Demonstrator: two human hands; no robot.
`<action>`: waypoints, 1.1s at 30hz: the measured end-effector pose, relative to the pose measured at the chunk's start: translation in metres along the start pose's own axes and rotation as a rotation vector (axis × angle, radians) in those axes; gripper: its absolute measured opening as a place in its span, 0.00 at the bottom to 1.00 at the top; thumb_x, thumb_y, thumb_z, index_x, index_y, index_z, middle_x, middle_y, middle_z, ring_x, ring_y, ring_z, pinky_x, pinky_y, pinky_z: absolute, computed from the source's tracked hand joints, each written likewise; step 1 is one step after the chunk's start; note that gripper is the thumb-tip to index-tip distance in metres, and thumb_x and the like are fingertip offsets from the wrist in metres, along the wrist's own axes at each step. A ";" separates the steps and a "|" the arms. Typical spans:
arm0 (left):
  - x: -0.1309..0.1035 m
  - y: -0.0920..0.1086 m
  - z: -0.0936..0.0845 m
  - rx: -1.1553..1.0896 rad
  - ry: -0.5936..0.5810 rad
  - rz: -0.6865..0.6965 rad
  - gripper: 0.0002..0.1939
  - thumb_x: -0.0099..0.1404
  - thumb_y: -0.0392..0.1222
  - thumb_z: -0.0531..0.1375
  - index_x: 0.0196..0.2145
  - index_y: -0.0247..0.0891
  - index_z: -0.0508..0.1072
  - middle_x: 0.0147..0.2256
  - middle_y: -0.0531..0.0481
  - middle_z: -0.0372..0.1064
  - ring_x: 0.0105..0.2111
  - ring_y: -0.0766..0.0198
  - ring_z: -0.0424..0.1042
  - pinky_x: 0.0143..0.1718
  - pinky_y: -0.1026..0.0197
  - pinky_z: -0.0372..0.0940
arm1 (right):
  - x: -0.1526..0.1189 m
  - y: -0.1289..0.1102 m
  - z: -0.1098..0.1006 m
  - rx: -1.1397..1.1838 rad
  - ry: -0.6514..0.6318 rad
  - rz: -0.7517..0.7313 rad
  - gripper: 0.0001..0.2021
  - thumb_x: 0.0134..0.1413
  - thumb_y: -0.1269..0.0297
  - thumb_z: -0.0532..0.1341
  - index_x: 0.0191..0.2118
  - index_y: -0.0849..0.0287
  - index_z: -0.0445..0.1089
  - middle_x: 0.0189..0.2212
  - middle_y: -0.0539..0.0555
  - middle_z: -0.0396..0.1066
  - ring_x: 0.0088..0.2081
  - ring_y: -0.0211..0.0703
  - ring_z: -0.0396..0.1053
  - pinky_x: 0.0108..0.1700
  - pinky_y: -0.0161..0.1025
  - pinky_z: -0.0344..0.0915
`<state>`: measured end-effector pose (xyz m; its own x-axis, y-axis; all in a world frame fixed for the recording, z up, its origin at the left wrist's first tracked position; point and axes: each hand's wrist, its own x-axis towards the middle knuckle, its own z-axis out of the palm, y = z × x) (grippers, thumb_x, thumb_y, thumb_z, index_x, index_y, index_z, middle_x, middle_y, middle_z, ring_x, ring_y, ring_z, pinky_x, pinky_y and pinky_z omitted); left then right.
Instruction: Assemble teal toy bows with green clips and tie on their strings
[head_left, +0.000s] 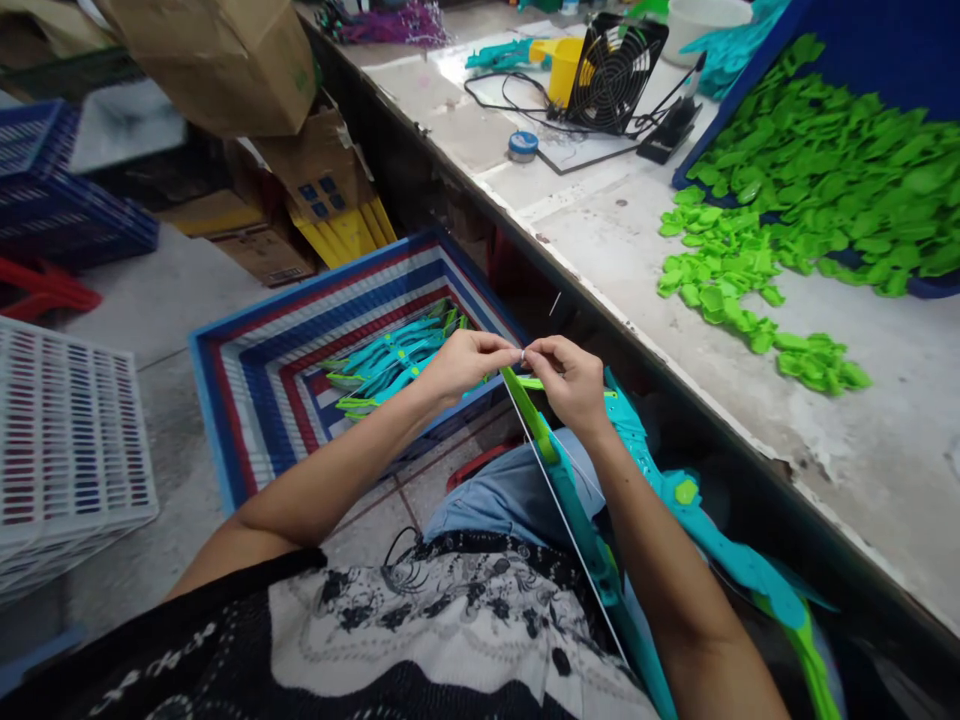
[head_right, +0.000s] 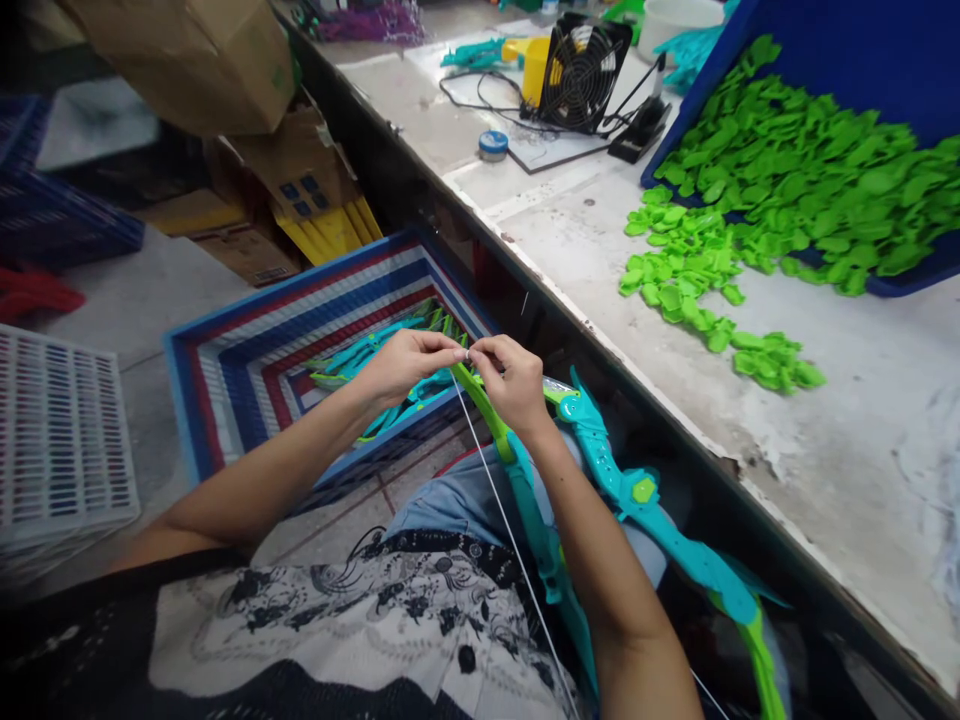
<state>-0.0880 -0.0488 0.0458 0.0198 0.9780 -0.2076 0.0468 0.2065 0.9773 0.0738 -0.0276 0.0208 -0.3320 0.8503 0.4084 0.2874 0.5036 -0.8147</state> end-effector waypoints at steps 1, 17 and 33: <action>-0.001 -0.001 -0.001 -0.008 -0.021 0.006 0.09 0.49 0.43 0.66 0.23 0.34 0.77 0.21 0.52 0.70 0.24 0.70 0.65 0.26 0.67 0.59 | -0.002 -0.001 0.000 -0.016 0.002 -0.037 0.06 0.58 0.66 0.57 0.31 0.58 0.70 0.28 0.51 0.70 0.29 0.37 0.68 0.32 0.35 0.64; -0.021 -0.015 -0.001 0.346 0.042 0.168 0.11 0.57 0.43 0.60 0.27 0.34 0.79 0.18 0.55 0.66 0.21 0.70 0.62 0.22 0.68 0.54 | -0.015 0.009 0.014 -0.361 0.054 -0.040 0.07 0.57 0.69 0.54 0.30 0.59 0.66 0.28 0.53 0.67 0.30 0.39 0.64 0.33 0.36 0.60; -0.107 -0.135 0.081 0.767 -0.666 0.991 0.17 0.65 0.32 0.52 0.50 0.39 0.69 0.53 0.41 0.65 0.57 0.52 0.60 0.56 0.46 0.58 | -0.198 0.072 -0.122 -1.126 -0.200 0.497 0.24 0.48 0.64 0.61 0.52 0.64 0.64 0.49 0.68 0.61 0.50 0.61 0.58 0.45 0.49 0.62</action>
<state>-0.0158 -0.1835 -0.0669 0.8133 0.4659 0.3485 0.2539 -0.8231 0.5079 0.2698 -0.1409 -0.0679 -0.0689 0.9976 0.0071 0.9975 0.0690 -0.0174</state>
